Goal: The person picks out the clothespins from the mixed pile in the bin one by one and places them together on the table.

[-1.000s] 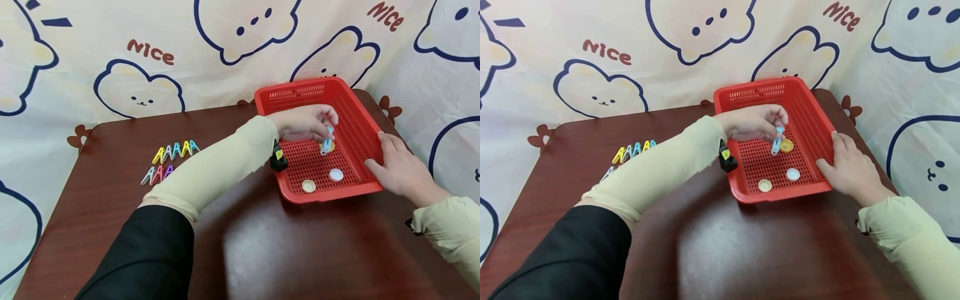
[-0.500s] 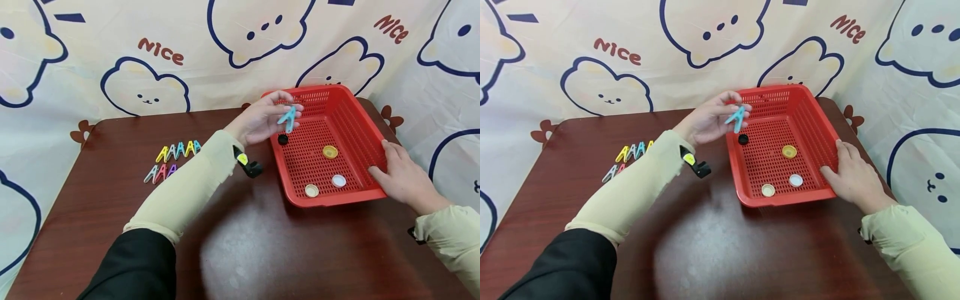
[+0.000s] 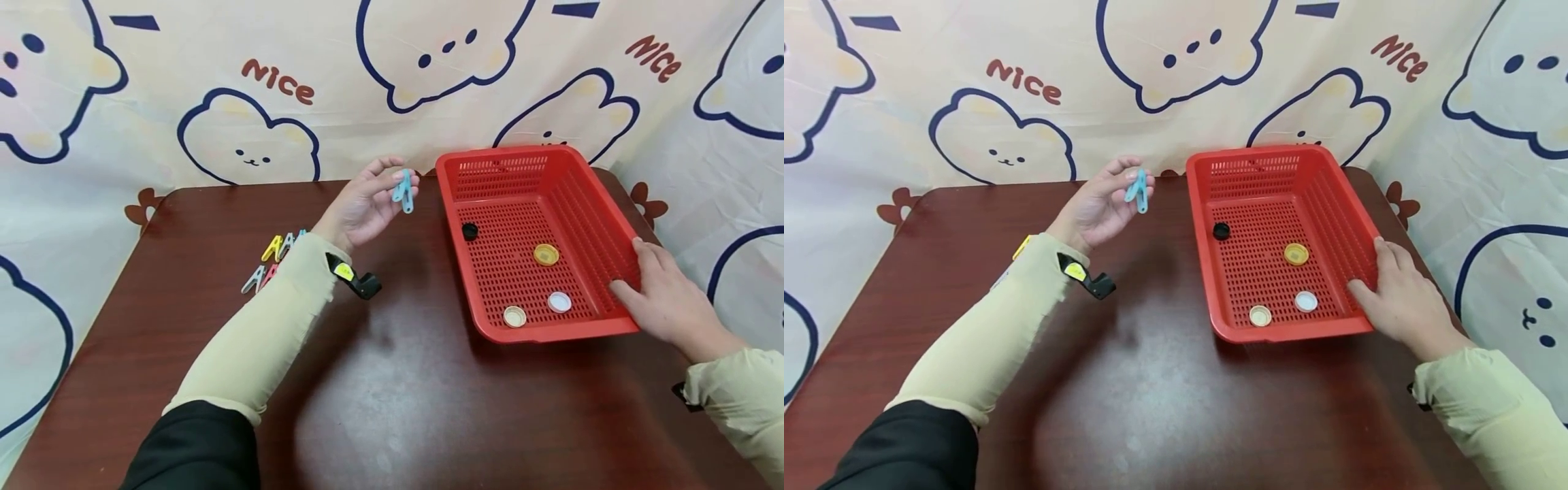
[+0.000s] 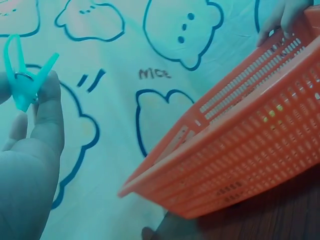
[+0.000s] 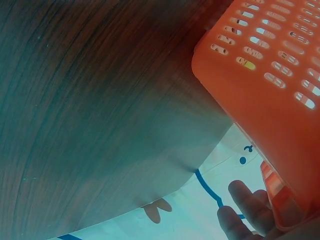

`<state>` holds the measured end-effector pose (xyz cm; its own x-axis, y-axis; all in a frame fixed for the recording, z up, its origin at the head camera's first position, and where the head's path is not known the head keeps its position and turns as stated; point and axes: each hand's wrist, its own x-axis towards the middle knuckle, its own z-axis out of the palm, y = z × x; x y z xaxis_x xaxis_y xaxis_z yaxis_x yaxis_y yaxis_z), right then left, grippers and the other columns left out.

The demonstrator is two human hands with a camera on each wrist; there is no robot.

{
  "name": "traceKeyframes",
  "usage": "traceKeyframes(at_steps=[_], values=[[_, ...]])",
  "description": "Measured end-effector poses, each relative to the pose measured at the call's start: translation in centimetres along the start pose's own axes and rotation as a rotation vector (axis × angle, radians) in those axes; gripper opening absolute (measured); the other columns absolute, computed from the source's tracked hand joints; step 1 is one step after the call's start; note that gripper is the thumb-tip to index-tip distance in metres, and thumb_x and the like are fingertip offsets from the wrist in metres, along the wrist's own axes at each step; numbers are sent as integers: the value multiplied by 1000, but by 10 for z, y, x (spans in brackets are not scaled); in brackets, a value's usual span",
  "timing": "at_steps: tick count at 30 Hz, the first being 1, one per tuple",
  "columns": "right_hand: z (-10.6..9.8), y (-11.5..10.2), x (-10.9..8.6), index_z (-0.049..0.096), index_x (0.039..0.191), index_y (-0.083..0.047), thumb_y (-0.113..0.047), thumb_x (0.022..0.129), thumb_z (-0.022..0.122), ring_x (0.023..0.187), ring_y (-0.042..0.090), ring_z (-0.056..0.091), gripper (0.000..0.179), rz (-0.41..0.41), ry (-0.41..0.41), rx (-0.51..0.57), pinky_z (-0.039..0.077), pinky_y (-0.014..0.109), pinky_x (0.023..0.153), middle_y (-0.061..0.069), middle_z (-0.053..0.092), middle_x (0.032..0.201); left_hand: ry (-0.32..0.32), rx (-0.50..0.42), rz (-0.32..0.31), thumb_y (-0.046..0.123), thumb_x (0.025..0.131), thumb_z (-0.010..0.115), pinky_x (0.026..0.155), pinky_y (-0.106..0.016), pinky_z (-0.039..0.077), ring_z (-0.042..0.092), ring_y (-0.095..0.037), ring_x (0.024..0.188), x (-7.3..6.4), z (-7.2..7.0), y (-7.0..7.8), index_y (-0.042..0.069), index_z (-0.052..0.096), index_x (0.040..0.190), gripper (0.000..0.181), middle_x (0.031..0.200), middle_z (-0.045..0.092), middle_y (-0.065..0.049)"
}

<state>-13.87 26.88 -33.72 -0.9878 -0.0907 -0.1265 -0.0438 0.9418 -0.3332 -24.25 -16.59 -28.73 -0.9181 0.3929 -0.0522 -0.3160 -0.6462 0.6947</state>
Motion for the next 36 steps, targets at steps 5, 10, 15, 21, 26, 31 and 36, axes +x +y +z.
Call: traceKeyframes(at_steps=[5, 10, 15, 21, 26, 31, 36], values=[[1, 2, -1, 8, 157, 13, -26, 100, 58, 118, 59, 36, 85, 1, 31, -16, 46, 75, 80, 41, 21, 147, 40, -36, 82, -3, 105, 50, 86, -31, 58, 68, -28, 96, -13, -15, 16, 3, 63, 104, 14, 107, 67, -17], [2, 0, -1, 8, 156, 14, -25, 100, 55, 117, 60, 35, 83, 31, 51, -39, 44, 77, 83, 43, 21, 146, 92, -84, 136, -6, 101, 58, 87, -34, 59, 69, -30, 96, -30, -37, 37, 0, 61, 101, 7, 108, 66, -19], [1, -1, 1, 7, 156, 15, -24, 98, 56, 116, 60, 36, 85, 46, 57, -42, 44, 77, 82, 43, 21, 144, 156, -82, 130, -7, 100, 60, 85, -35, 59, 71, -30, 93, -48, -62, 52, -1, 60, 100, 6, 106, 66, -20], [1, -3, 2, 7, 156, 15, -25, 98, 55, 117, 60, 35, 84, 48, 52, -41, 43, 78, 84, 43, 20, 145, 194, -112, 126, -8, 99, 60, 85, -36, 60, 70, -30, 92, -67, -86, 61, -2, 62, 98, 6, 104, 65, -20], [4, -5, 1, 6, 156, 16, -25, 100, 52, 120, 61, 33, 82, 50, 43, -37, 39, 79, 89, 44, 19, 146, 215, -154, 113, -7, 100, 58, 87, -37, 59, 71, -30, 92, -76, -99, 61, -1, 60, 103, 7, 105, 66, -20], [7, -6, 1, 6, 155, 16, -25, 99, 53, 119, 60, 34, 84, 53, 39, -34, 41, 78, 87, 44, 19, 145, 249, -147, 104, -8, 100, 58, 88, -37, 58, 70, -29, 94, -85, -113, 59, 0, 58, 108, 11, 109, 66, -20], [7, -7, 2, 5, 155, 16, -26, 99, 53, 115, 59, 36, 85, 78, 39, -35, 43, 78, 84, 44, 19, 145, 278, -130, 73, -7, 101, 56, 87, -37, 59, 71, -29, 94, -95, -128, 54, 1, 56, 108, 11, 107, 67, -20]])
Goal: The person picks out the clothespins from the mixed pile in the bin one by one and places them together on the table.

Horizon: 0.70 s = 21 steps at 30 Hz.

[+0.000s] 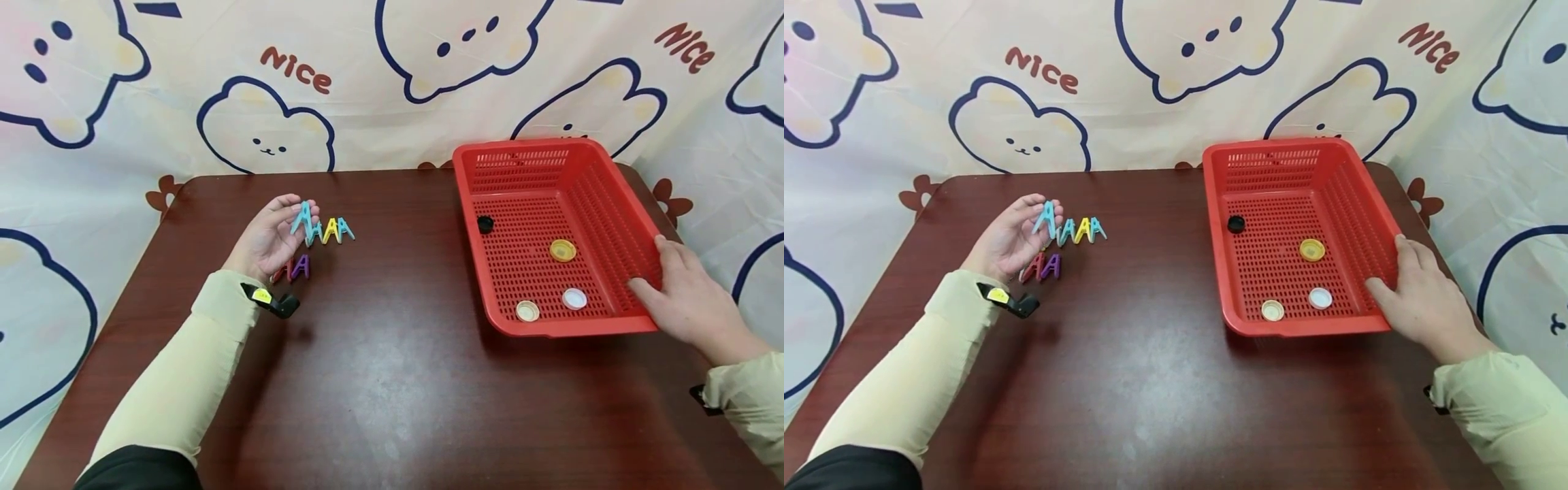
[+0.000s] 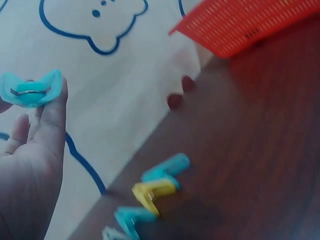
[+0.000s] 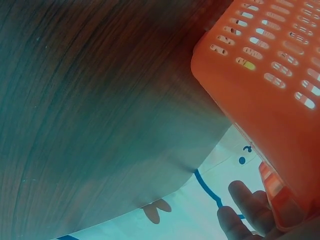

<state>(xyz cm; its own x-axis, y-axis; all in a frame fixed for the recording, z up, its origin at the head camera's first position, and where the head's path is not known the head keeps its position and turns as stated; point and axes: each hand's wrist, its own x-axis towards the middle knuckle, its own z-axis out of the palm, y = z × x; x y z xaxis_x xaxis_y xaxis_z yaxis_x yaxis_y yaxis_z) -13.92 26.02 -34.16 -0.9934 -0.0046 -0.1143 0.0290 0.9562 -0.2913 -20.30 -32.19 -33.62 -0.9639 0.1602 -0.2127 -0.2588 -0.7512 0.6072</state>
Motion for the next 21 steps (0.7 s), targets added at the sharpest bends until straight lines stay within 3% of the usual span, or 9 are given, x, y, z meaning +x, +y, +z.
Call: traceKeyframes(at_steps=[4, 8, 11, 15, 21], values=[[0, 1, 0, 5, 155, 17, -25, 100, 51, 112, 59, 36, 83, -4, -1, -1, 43, 77, 82, 44, 18, 145, 57, 33, -42, -8, 103, 53, 87, -38, 59, 72, -28, 94, -4, -14, -3, 2, 55, 107, 11, 105, 68, -20], [1, 2, 1, 6, 154, 17, -25, 100, 51, 111, 58, 37, 83, -10, 2, -6, 43, 77, 82, 44, 19, 144, 114, 125, -67, -7, 104, 51, 87, -37, 58, 73, -26, 92, -6, -22, -5, 3, 51, 108, 11, 101, 71, -19], [1, 3, 0, 6, 154, 17, -25, 100, 51, 111, 59, 37, 82, -12, 3, -7, 43, 77, 83, 44, 19, 143, 142, 267, -86, -4, 105, 51, 88, -34, 58, 73, -24, 90, -5, -25, -5, 5, 46, 111, 12, 99, 72, -15], [1, 3, 0, 6, 154, 18, -25, 100, 51, 112, 59, 36, 82, -11, -1, -8, 43, 78, 83, 44, 19, 143, 180, 512, -102, 0, 106, 52, 90, -30, 57, 71, -19, 94, -2, -25, -6, 8, 42, 117, 17, 108, 67, -12], [-1, 0, 0, 6, 154, 17, -25, 100, 51, 113, 59, 35, 82, -14, 0, -9, 43, 77, 83, 44, 19, 144, 203, 857, -98, 2, 106, 53, 85, -24, 56, 68, -18, 99, 3, -22, -13, 5, 38, 122, 22, 120, 57, -19]])
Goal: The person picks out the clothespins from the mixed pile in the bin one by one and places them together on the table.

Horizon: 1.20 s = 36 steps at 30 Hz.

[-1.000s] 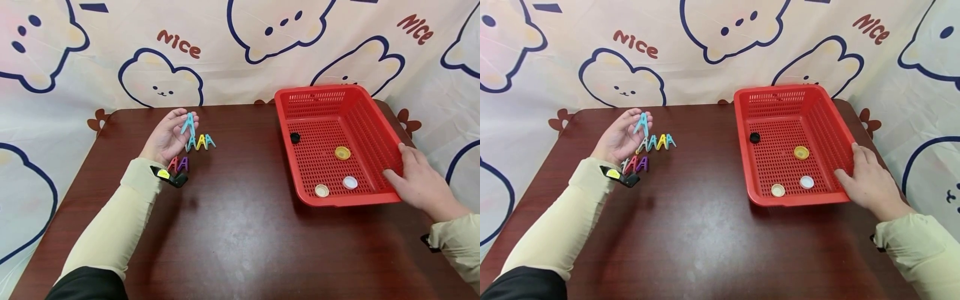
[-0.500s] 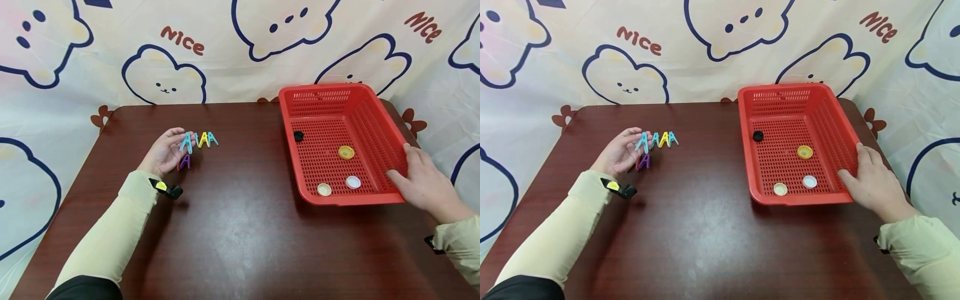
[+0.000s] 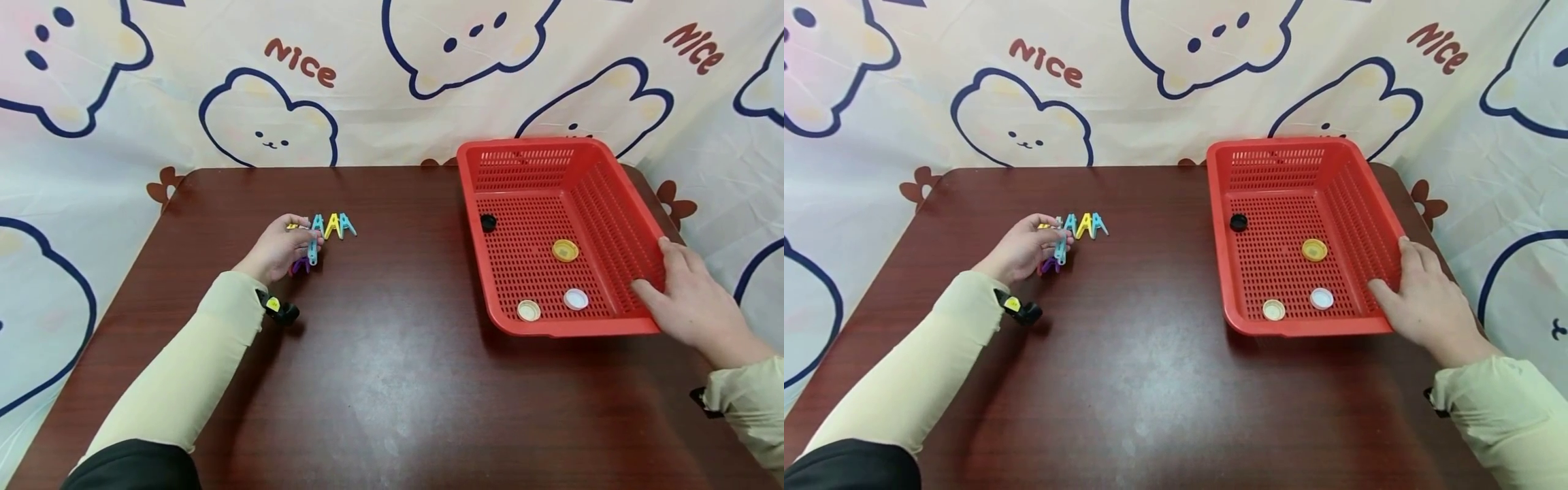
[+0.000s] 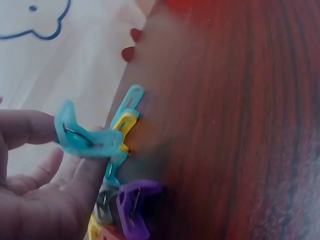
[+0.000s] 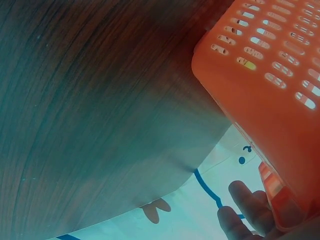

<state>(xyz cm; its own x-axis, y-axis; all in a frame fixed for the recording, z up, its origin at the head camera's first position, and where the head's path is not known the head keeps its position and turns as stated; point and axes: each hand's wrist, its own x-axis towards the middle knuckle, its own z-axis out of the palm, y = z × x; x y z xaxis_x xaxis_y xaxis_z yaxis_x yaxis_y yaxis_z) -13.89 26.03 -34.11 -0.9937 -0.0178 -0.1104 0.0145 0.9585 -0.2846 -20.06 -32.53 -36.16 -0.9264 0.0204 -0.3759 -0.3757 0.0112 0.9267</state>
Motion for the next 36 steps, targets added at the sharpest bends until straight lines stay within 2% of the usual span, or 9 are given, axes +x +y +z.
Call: traceKeyframes(at_steps=[6, 10, 16, 23, 27, 36], values=[[1, 0, 0, 8, 154, 18, -25, 101, 48, 113, 58, 36, 80, -6, 16, -2, 42, 76, 84, 44, 20, 144, 56, 372, 41, 4, 104, 58, 81, -26, 52, 64, -22, 103, 2, 10, 1, -2, 43, 125, 26, 126, 61, -24], [2, 1, 1, 8, 154, 18, -25, 101, 48, 114, 58, 36, 79, -9, 19, -1, 41, 77, 85, 44, 21, 145, 85, 527, 58, 5, 102, 60, 80, -31, 49, 58, -26, 101, 3, 13, 1, -2, 45, 123, 27, 123, 61, -22], [2, 0, 1, 9, 154, 18, -25, 101, 47, 115, 58, 36, 79, -11, 23, 1, 41, 77, 85, 44, 21, 144, 80, 624, 60, 6, 101, 61, 69, -31, 49, 56, -28, 93, 3, 14, 1, -1, 45, 123, 29, 118, 61, -21], [1, -1, -1, 9, 153, 19, -25, 101, 47, 116, 59, 36, 78, -9, 22, -4, 39, 77, 88, 44, 20, 145, 67, 747, 90, 10, 99, 64, 66, -33, 49, 56, -27, 81, 4, 16, -1, -1, 48, 121, 30, 112, 59, -19], [1, -1, -1, 8, 154, 18, -25, 101, 46, 117, 59, 36, 78, -11, 19, -3, 39, 78, 89, 44, 20, 145, 69, 805, 109, 9, 98, 64, 65, -35, 48, 55, -26, 76, 6, 17, -3, 0, 50, 118, 27, 110, 60, -19], [0, -2, -1, 7, 154, 18, -24, 101, 46, 117, 59, 35, 78, -10, 24, -9, 39, 77, 88, 44, 20, 145, 75, 905, 127, 7, 96, 64, 68, -39, 49, 58, -31, 78, 7, 23, -1, -1, 50, 115, 25, 111, 61, -21]])
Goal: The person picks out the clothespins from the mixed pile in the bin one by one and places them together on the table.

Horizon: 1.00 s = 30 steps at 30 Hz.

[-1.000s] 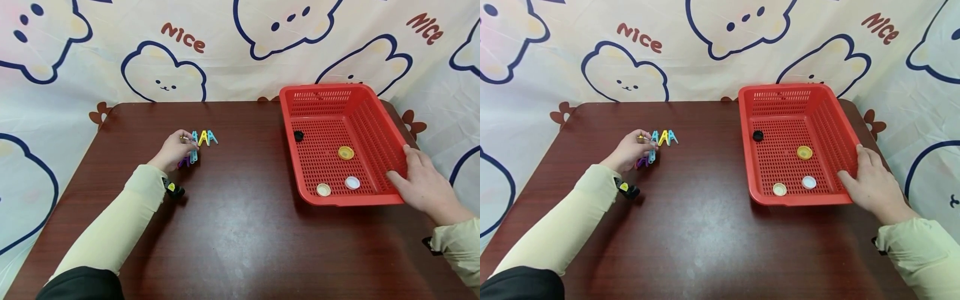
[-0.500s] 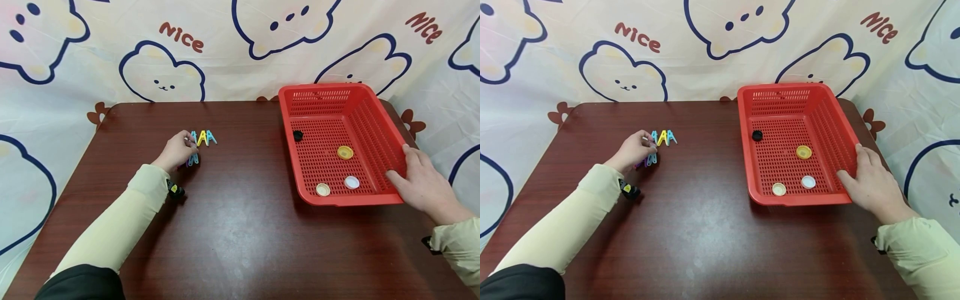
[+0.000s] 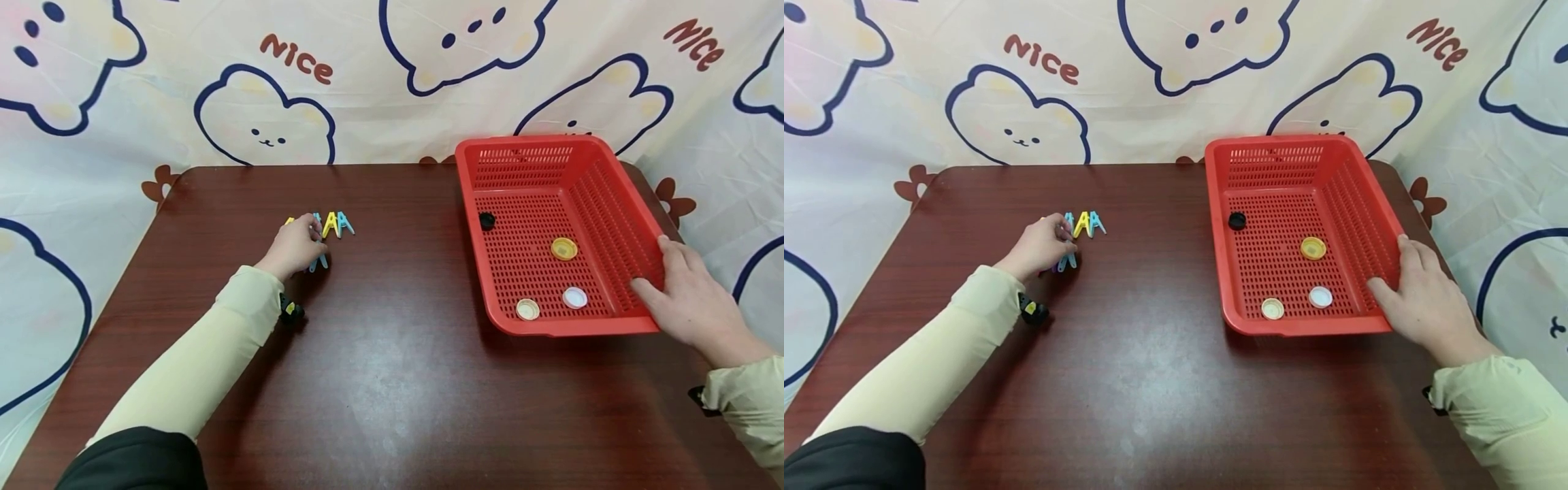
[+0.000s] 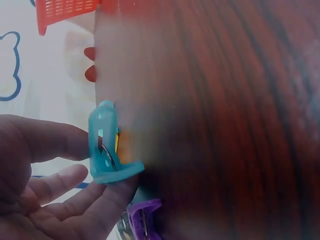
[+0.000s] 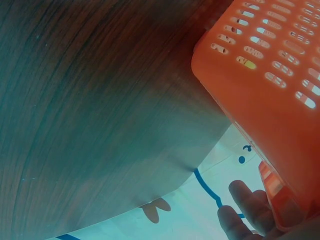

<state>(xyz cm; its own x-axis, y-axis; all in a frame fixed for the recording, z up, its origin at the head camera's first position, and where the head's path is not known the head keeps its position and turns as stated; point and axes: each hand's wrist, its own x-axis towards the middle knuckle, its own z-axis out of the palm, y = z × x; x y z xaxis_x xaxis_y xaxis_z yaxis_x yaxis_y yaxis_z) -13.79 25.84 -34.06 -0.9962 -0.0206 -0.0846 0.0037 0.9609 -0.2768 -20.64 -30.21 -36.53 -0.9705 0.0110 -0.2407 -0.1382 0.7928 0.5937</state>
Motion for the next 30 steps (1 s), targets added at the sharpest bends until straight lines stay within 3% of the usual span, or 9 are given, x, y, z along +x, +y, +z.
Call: traceKeyframes(at_steps=[4, 7, 14, 18, 24, 30], values=[[0, -1, 2, 7, 154, 18, -25, 101, 46, 117, 59, 35, 78, -10, -3, 4, 39, 77, 88, 44, 21, 145, 3, 56, 3, 10, 96, 65, 76, -42, 51, 60, -33, 87, -3, -2, 1, -2, 51, 118, 29, 115, 62, -22], [1, -2, 3, 8, 155, 17, -25, 101, 47, 117, 59, 35, 79, -17, -11, 8, 40, 77, 87, 44, 21, 145, 18, 45, -1, 17, 97, 65, 80, -44, 51, 61, -34, 89, -12, -8, 3, -3, 51, 121, 34, 116, 62, -22], [2, -2, 7, 6, 155, 16, -25, 100, 50, 118, 59, 34, 81, -15, -18, 10, 40, 78, 86, 43, 20, 147, 178, -78, -4, 32, 104, 57, 83, -44, 50, 58, -32, 99, -42, -51, 18, 0, 50, 127, 40, 120, 59, -19], [1, -1, 8, 6, 155, 17, -24, 99, 51, 116, 59, 34, 82, -10, -18, 8, 42, 78, 84, 44, 20, 145, 230, -130, -22, 37, 106, 54, 83, -43, 48, 54, -31, 101, -53, -62, 17, 1, 49, 127, 42, 121, 55, -18], [3, 5, 8, 6, 154, 17, -23, 98, 55, 112, 60, 36, 85, -8, -24, 31, 45, 77, 80, 44, 21, 141, 186, -159, -23, 32, 106, 54, 75, -37, 47, 54, -29, 95, -57, -50, 10, 0, 49, 128, 39, 113, 55, -17], [11, 21, 1, -2, 157, 13, -26, 105, 51, 124, 63, 28, 84, -44, -65, 79, 37, 82, 88, 44, 11, 153, 123, -152, -32, 29, 105, 57, 90, -45, 48, 53, -34, 109, -62, -33, 6, -1, 47, 133, 41, 123, 54, -20]])
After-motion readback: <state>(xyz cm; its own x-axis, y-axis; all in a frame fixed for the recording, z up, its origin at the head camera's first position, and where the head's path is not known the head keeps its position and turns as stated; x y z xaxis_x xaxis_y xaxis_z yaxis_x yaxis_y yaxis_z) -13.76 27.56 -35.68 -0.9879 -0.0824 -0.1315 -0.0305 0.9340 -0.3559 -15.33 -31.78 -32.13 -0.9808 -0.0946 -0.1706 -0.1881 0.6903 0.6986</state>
